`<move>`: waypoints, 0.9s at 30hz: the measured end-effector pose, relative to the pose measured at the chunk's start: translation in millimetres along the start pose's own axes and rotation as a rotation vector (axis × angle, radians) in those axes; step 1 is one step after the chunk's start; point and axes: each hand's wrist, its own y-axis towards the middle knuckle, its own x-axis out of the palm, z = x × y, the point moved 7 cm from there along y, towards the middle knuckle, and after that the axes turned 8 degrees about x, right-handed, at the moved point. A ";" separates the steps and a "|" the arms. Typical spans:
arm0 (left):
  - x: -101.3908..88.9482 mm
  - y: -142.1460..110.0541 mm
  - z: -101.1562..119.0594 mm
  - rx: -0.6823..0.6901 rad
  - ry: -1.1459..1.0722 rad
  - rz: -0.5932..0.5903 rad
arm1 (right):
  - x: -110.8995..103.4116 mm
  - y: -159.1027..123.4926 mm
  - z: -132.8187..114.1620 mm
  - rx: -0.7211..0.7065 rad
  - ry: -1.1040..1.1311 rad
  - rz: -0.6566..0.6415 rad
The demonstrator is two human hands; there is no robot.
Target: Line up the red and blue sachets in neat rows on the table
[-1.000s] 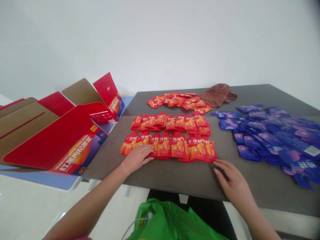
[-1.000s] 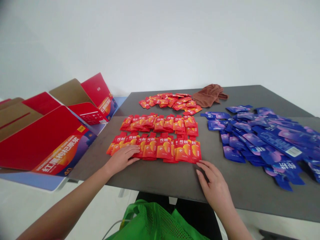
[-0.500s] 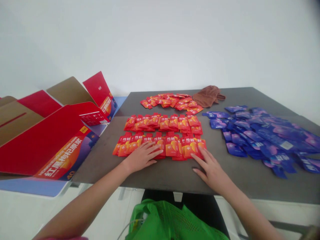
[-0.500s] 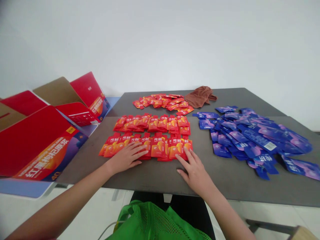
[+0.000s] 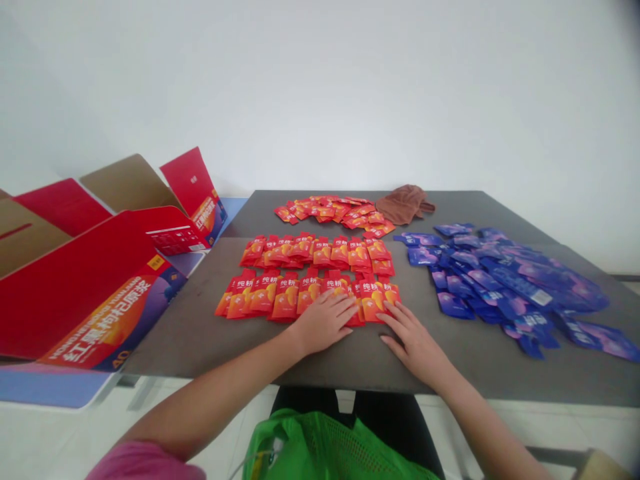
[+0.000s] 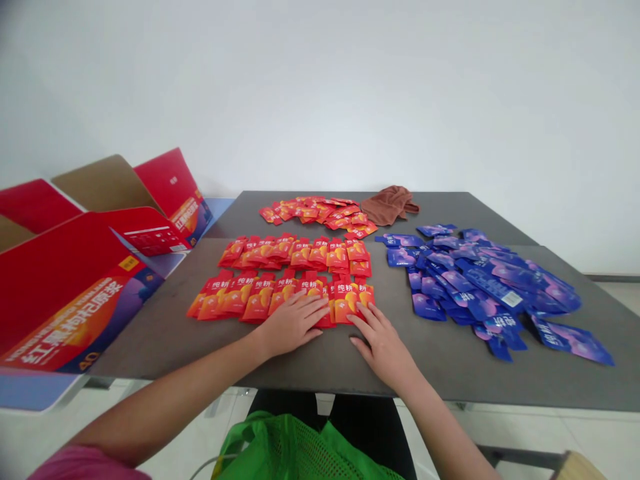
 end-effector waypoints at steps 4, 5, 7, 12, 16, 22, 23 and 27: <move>17.1 10.4 0.8 -0.001 0.005 0.058 | -0.2 -0.3 0.2 -0.004 0.002 0.002; 18.2 10.1 0.6 0.000 0.006 0.074 | -0.5 -0.3 0.2 -0.004 0.002 0.006; 16.5 8.0 1.0 0.006 0.004 0.102 | -0.8 -0.1 -0.2 -0.005 0.002 0.007; -4.2 -0.5 1.0 -0.041 -0.037 0.160 | -1.7 1.2 -0.7 0.002 0.018 0.018; -30.7 -13.3 -8.0 -0.181 -0.060 0.291 | -4.7 -2.2 1.4 0.034 0.063 0.063; -73.6 -58.7 -42.0 -0.443 0.023 0.422 | -29.4 13.8 -0.5 0.047 0.145 0.107; -80.5 -71.3 -48.3 -0.500 0.045 0.434 | -35.6 25.3 -5.5 0.027 0.154 0.100; -91.3 -127.6 -58.2 -0.696 0.114 0.457 | -44.5 98.6 -45.0 -0.119 0.163 0.027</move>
